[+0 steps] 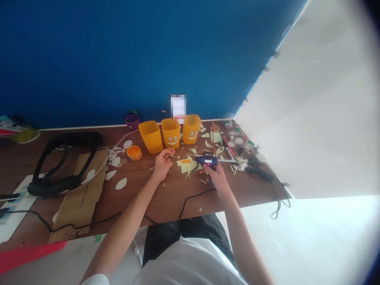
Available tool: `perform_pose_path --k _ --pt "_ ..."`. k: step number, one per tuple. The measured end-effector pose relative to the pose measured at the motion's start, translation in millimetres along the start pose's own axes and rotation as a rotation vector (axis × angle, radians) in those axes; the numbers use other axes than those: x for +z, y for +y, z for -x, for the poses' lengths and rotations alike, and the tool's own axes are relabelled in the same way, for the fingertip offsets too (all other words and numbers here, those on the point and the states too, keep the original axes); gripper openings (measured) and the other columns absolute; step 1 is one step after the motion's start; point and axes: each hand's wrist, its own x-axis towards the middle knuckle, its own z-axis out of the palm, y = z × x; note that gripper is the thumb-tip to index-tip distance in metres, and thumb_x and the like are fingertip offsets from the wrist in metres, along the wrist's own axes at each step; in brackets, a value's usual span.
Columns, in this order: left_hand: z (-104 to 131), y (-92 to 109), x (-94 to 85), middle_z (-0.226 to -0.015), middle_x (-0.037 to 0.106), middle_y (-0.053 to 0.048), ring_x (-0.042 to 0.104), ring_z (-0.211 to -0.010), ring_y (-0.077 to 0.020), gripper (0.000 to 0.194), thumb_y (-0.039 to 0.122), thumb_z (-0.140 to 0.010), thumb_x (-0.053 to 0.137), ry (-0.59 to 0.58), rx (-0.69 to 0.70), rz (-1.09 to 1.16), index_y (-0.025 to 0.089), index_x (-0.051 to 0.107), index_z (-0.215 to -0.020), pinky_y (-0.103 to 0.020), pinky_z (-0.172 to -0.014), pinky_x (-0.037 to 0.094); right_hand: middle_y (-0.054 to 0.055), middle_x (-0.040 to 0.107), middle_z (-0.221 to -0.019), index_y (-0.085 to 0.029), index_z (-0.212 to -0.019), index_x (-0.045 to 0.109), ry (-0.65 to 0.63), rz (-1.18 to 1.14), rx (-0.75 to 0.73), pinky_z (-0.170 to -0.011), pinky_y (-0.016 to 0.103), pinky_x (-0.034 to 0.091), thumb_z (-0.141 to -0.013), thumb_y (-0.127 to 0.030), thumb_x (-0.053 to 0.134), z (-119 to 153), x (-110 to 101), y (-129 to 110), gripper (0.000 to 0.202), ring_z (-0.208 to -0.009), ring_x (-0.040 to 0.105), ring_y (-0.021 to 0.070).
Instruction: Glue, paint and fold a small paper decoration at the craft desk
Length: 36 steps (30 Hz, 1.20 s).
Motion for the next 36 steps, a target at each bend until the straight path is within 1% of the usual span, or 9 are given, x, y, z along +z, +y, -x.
perform_pose_path --k 5,8,11,14,19,23,30,32,36 --pt "1 2 2.3 -0.129 0.057 -0.011 0.055 -0.123 -0.0257 0.031 0.006 -0.056 0.055 -0.096 -0.006 0.023 0.018 0.058 -0.086 -0.020 -0.063 0.042 -0.001 0.068 -0.074 -0.022 -0.098 0.052 -0.007 -0.002 0.009 -0.049 0.026 0.037 -0.077 -0.050 0.066 -1 1 -2 0.037 -0.047 0.046 0.0103" --pt "2 6 4.0 -0.130 0.057 -0.010 0.054 -0.125 -0.0245 0.032 0.008 -0.059 0.067 -0.135 -0.010 0.111 0.018 0.058 -0.087 -0.028 -0.086 0.049 -0.001 0.068 -0.073 -0.022 -0.098 0.052 -0.007 -0.010 0.009 -0.049 0.026 0.037 -0.078 -0.049 0.065 -1 1 -2 0.037 -0.047 0.045 0.0104" --pt "4 9 5.3 -0.132 0.056 -0.010 0.060 -0.119 -0.0235 0.033 0.015 -0.063 0.075 -0.134 -0.032 0.187 0.018 0.056 -0.089 -0.037 -0.101 0.044 -0.001 0.067 -0.073 -0.022 -0.099 0.052 -0.013 -0.015 0.010 -0.049 0.026 0.037 -0.078 -0.050 0.065 0 0 -3 0.038 -0.048 0.046 0.0105" --pt "4 10 5.3 -0.128 0.060 -0.010 0.067 -0.106 -0.0208 0.032 0.022 -0.068 0.077 -0.131 -0.059 0.196 0.019 0.056 -0.092 -0.039 -0.099 0.046 0.000 0.068 -0.075 -0.022 -0.099 0.052 -0.015 -0.014 0.012 -0.050 0.026 0.038 -0.078 -0.049 0.065 1 0 -3 0.037 -0.048 0.046 0.0106" --pt "3 6 3.8 -0.100 0.070 -0.007 0.068 -0.094 -0.0172 0.033 0.028 -0.070 0.079 -0.105 -0.073 0.197 0.018 0.057 -0.093 -0.035 -0.092 0.049 -0.001 0.067 -0.073 -0.022 -0.097 0.052 0.000 0.006 0.026 -0.050 0.026 0.039 -0.079 -0.046 0.064 2 2 -7 0.033 -0.048 0.045 0.0104" --pt "2 7 2.3 -0.097 0.069 -0.004 0.067 -0.089 -0.0140 0.031 0.026 -0.072 0.078 -0.084 -0.043 0.225 0.018 0.058 -0.093 -0.031 -0.089 0.049 -0.001 0.067 -0.072 -0.021 -0.097 0.052 -0.002 0.004 0.019 -0.050 0.025 0.039 -0.079 -0.046 0.064 3 2 -10 0.033 -0.048 0.045 0.0101" --pt "8 19 5.8 -0.089 0.068 -0.001 0.066 -0.082 -0.0124 0.030 0.021 -0.072 0.078 -0.144 -0.054 0.305 0.019 0.054 -0.091 -0.028 -0.084 0.049 -0.001 0.068 -0.074 -0.021 -0.099 0.053 -0.005 -0.011 0.007 -0.049 0.024 0.038 -0.080 -0.046 0.064 4 -1 -6 0.034 -0.048 0.046 0.0096" --pt "10 25 7.4 -0.091 0.068 -0.001 0.066 -0.085 -0.0118 0.031 0.015 -0.069 0.078 -0.132 -0.079 0.385 0.019 0.057 -0.091 -0.027 -0.086 0.049 -0.001 0.068 -0.074 -0.021 -0.100 0.053 -0.014 -0.027 0.003 -0.049 0.024 0.038 -0.080 -0.046 0.065 5 -2 -5 0.034 -0.048 0.047 0.0096" --pt "12 38 5.1 -0.111 0.067 -0.004 0.062 -0.112 -0.0182 0.036 0.008 -0.069 0.072 -0.142 -0.166 0.611 0.022 0.061 -0.100 -0.035 -0.102 0.045 -0.001 0.068 -0.076 -0.020 -0.101 0.054 -0.036 -0.069 -0.003 -0.049 0.023 0.039 -0.081 -0.045 0.065 6 2 -10 0.033 -0.049 0.047 0.0087"
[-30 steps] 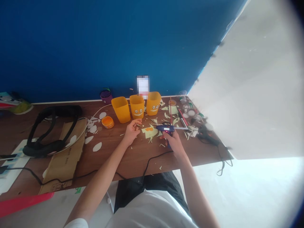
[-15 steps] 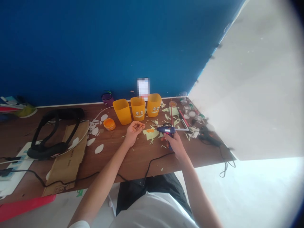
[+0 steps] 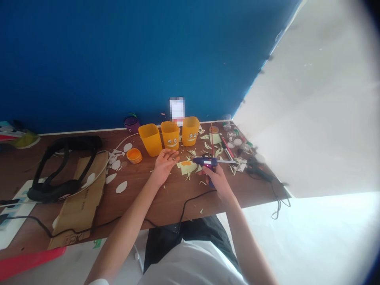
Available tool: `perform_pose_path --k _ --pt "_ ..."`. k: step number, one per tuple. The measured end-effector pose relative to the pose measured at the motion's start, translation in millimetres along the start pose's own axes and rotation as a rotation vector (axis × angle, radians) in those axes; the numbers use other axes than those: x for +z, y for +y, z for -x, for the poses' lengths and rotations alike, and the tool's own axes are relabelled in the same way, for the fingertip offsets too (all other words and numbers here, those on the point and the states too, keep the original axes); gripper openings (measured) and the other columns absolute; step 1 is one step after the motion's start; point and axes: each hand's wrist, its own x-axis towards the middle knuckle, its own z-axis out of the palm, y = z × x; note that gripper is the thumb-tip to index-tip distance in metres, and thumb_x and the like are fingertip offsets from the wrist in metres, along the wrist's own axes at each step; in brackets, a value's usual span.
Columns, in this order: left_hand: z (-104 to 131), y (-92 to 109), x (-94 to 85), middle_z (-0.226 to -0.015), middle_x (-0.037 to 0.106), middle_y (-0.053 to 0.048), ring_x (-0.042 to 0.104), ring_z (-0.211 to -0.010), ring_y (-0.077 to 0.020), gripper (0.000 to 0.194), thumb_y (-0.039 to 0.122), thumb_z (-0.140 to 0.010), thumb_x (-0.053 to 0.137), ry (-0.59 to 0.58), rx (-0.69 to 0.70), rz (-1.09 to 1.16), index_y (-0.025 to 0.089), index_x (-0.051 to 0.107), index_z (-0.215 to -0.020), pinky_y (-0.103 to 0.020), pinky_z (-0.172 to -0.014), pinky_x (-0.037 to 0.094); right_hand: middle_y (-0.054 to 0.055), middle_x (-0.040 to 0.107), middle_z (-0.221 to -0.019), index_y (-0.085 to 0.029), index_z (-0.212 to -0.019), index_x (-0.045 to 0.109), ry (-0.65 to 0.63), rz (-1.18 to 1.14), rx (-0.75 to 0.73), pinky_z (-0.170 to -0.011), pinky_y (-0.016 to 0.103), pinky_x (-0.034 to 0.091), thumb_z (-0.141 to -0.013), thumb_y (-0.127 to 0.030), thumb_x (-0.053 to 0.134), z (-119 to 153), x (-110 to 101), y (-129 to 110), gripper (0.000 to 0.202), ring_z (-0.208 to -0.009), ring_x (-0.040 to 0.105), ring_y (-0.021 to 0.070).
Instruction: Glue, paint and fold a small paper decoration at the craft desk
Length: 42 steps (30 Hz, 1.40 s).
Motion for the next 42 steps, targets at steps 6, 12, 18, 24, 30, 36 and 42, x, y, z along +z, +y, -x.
perform_pose_path --k 6,12,18,24,30,36,42 --pt "1 12 -0.3 -0.123 0.064 -0.010 0.060 -0.118 -0.0226 0.029 0.032 -0.088 0.052 -0.032 -0.128 0.309 0.019 0.062 -0.111 -0.042 -0.105 0.044 0.003 0.069 -0.095 -0.022 -0.114 0.048 0.114 -0.209 -0.086 -0.049 0.023 0.044 -0.081 -0.039 0.065 10 45 1 0.041 -0.051 0.050 0.0073" --pt "3 17 4.5 -0.111 0.069 -0.010 0.065 -0.105 -0.0204 0.036 0.040 -0.095 0.041 0.036 -0.166 0.418 0.017 0.063 -0.111 -0.040 -0.098 0.049 0.002 0.068 -0.098 -0.029 -0.143 0.029 0.237 -0.306 -0.157 -0.053 0.023 0.051 -0.076 -0.029 0.070 14 87 7 0.078 -0.059 0.055 0.0092" --pt "5 15 8.1 -0.105 0.070 -0.010 0.067 -0.097 -0.0203 0.037 0.041 -0.096 0.039 0.023 -0.198 0.422 0.017 0.064 -0.109 -0.041 -0.096 0.050 0.001 0.068 -0.090 -0.028 -0.147 0.020 0.271 -0.325 -0.135 -0.052 0.023 0.053 -0.073 -0.030 0.075 7 105 5 0.093 -0.064 0.060 0.0131" --pt "6 10 11.7 -0.103 0.070 -0.011 0.067 -0.097 -0.0224 0.037 0.039 -0.094 0.041 -0.012 -0.196 0.369 0.016 0.063 -0.112 -0.044 -0.099 0.047 -0.002 0.064 -0.084 -0.028 -0.146 0.024 0.331 -0.329 -0.101 -0.046 0.023 0.051 -0.072 -0.028 0.074 1 115 10 0.089 -0.051 0.053 0.0099" --pt "6 17 9.7 -0.090 0.066 -0.007 0.064 -0.081 -0.0177 0.029 0.036 -0.090 0.046 0.016 -0.120 0.293 0.018 0.063 -0.105 -0.038 -0.089 0.050 -0.002 0.063 -0.085 -0.028 -0.138 0.036 0.371 -0.260 -0.122 -0.044 0.021 0.048 -0.074 -0.029 0.071 -2 99 9 0.073 -0.049 0.049 0.0081" --pt "6 24 4.8 -0.076 0.055 -0.003 0.054 -0.069 -0.0143 0.021 0.034 -0.087 0.049 0.052 -0.031 0.267 0.019 0.063 -0.093 -0.030 -0.070 0.048 -0.003 0.062 -0.079 -0.021 -0.117 0.051 0.263 -0.115 -0.073 -0.037 0.022 0.041 -0.072 -0.034 0.072 -6 61 5 0.051 -0.040 0.046 0.0069" --pt "3 17 1.3 -0.073 0.052 -0.002 0.052 -0.066 -0.0135 0.019 0.030 -0.086 0.048 0.106 -0.031 0.267 0.020 0.063 -0.091 -0.029 -0.070 0.045 -0.001 0.066 -0.081 -0.020 -0.107 0.052 0.170 -0.080 -0.022 -0.040 0.023 0.043 -0.069 -0.032 0.074 4 38 2 0.045 -0.042 0.050 0.0079"
